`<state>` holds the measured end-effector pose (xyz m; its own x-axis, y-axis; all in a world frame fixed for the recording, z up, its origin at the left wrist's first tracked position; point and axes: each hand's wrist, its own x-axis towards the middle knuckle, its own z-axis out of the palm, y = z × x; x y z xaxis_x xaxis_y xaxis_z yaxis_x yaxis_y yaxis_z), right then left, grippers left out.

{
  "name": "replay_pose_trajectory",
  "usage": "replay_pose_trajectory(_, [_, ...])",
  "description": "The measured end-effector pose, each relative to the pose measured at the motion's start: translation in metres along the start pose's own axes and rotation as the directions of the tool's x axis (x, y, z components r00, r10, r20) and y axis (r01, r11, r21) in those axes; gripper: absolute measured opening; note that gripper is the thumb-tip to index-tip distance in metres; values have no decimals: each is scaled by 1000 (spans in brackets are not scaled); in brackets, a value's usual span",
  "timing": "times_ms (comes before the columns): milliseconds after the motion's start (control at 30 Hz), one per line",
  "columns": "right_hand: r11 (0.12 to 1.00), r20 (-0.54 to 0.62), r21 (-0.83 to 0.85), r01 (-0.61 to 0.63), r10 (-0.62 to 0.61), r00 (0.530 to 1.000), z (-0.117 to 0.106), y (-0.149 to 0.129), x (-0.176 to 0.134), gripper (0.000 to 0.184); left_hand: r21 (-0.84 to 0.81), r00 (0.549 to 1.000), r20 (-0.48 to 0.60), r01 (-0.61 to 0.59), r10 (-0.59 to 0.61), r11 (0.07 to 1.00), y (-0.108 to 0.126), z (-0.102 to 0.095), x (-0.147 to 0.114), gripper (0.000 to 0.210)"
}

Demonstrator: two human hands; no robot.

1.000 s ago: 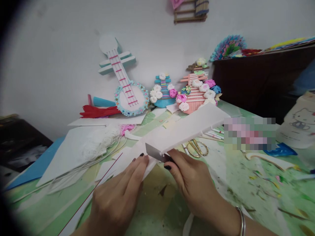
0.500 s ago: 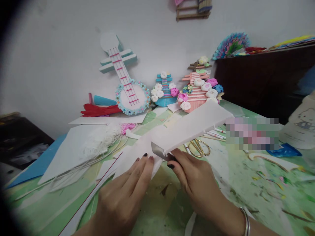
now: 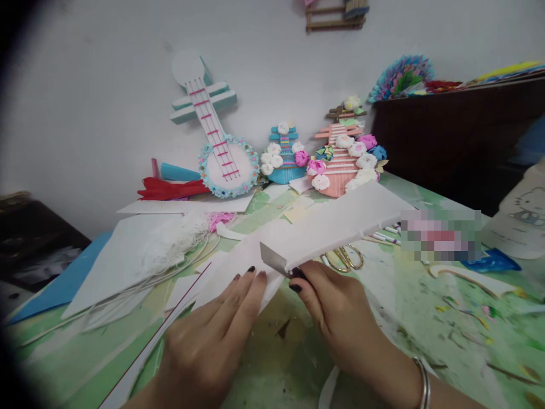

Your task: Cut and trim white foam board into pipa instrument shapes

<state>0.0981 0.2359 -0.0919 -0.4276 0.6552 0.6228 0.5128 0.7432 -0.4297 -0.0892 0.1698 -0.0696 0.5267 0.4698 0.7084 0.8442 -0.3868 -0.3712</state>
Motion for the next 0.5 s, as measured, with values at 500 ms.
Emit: replay_pose_trajectory(500, [1000,11,-1,27,-27,1000,-3,3,0,14,-104,1000,1,14,-14,994,-12,-8,7,31])
